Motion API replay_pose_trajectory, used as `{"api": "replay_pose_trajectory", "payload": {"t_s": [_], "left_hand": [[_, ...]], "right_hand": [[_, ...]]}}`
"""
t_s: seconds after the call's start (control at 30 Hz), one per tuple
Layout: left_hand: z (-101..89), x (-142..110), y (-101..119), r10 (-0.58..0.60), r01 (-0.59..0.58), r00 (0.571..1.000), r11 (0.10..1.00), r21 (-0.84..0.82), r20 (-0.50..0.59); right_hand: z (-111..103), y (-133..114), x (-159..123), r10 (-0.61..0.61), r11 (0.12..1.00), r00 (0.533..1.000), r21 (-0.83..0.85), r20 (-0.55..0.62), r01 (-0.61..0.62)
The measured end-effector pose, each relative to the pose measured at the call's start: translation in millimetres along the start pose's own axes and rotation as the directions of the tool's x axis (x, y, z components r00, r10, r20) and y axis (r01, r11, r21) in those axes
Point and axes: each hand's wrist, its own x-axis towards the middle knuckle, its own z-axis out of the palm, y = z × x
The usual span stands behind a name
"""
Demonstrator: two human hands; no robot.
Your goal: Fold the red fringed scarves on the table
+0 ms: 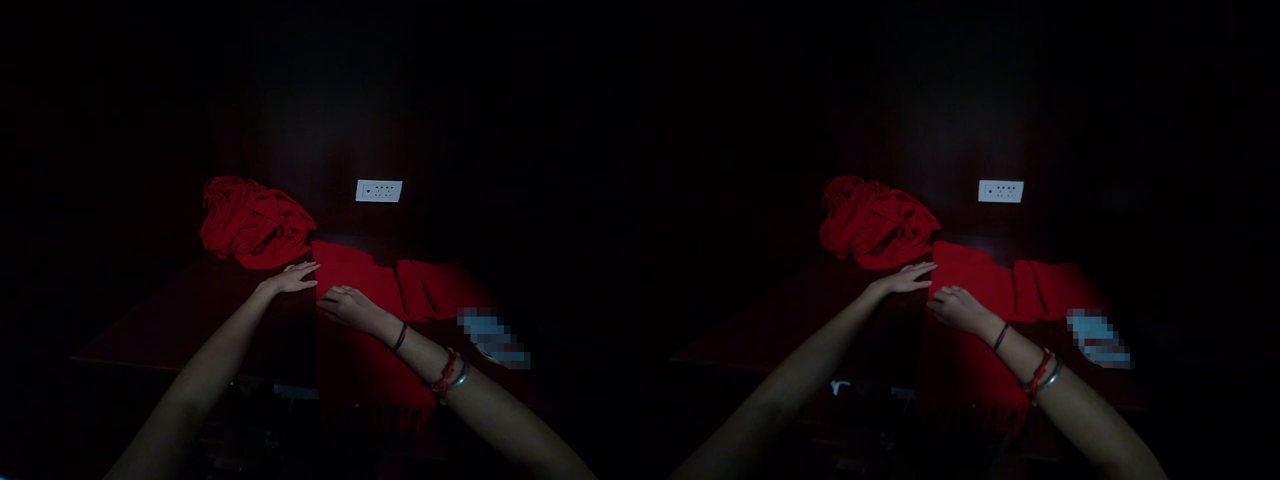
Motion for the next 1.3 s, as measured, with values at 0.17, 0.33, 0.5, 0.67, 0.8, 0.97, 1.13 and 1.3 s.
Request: {"api": "replay_pose_trajectory", "payload": {"t_s": [0.17, 0.33, 0.5, 0.67, 0.8, 0.97, 1.13, 1.3], "left_hand": [[1.1, 3, 1, -0.061, 0.062, 0.998, 0.998, 0.019, -0.006], [4.5, 7, 4, -0.089, 0.092, 0.995, 0.994, 0.059, -0.053], [2.4, 8, 6, -0.105, 0.108, 0.994, 0.992, 0.071, -0.039], [0.5, 9, 6, -0.121, 0.120, 0.993, 0.991, 0.063, 0.010], [-0.1, 10, 4, -0.109, 0.108, 0.994, 0.993, 0.053, 0.003], [1.3, 8, 4, -0.086, 0.088, 0.995, 0.994, 0.056, -0.052], [2.7, 10, 4, -0.081, 0.086, 0.993, 0.994, 0.065, -0.086], [2.3, 10, 3, -0.090, 0.095, 0.994, 0.993, 0.076, -0.060]], "right_hand": [[3, 1, 2, 0.012, 0.998, 1.000, -0.063, -0.024, -0.013], [4, -1, 5, -0.071, 0.989, 0.997, -0.134, -0.032, 0.066], [9, -2, 12, -0.107, 0.980, 0.993, -0.175, -0.045, 0.098], [8, -9, 11, -0.234, 0.969, 0.972, -0.089, -0.019, 0.231], [1, -7, 6, -0.141, 0.990, 0.990, -0.018, -0.027, 0.140], [-2, -3, 4, -0.065, 0.998, 0.998, 0.001, -0.018, 0.065], [8, -9, 11, -0.040, 0.999, 0.999, -0.031, 0.028, 0.041], [7, -13, 9, -0.070, 0.996, 0.998, 0.053, 0.001, 0.070]]}}
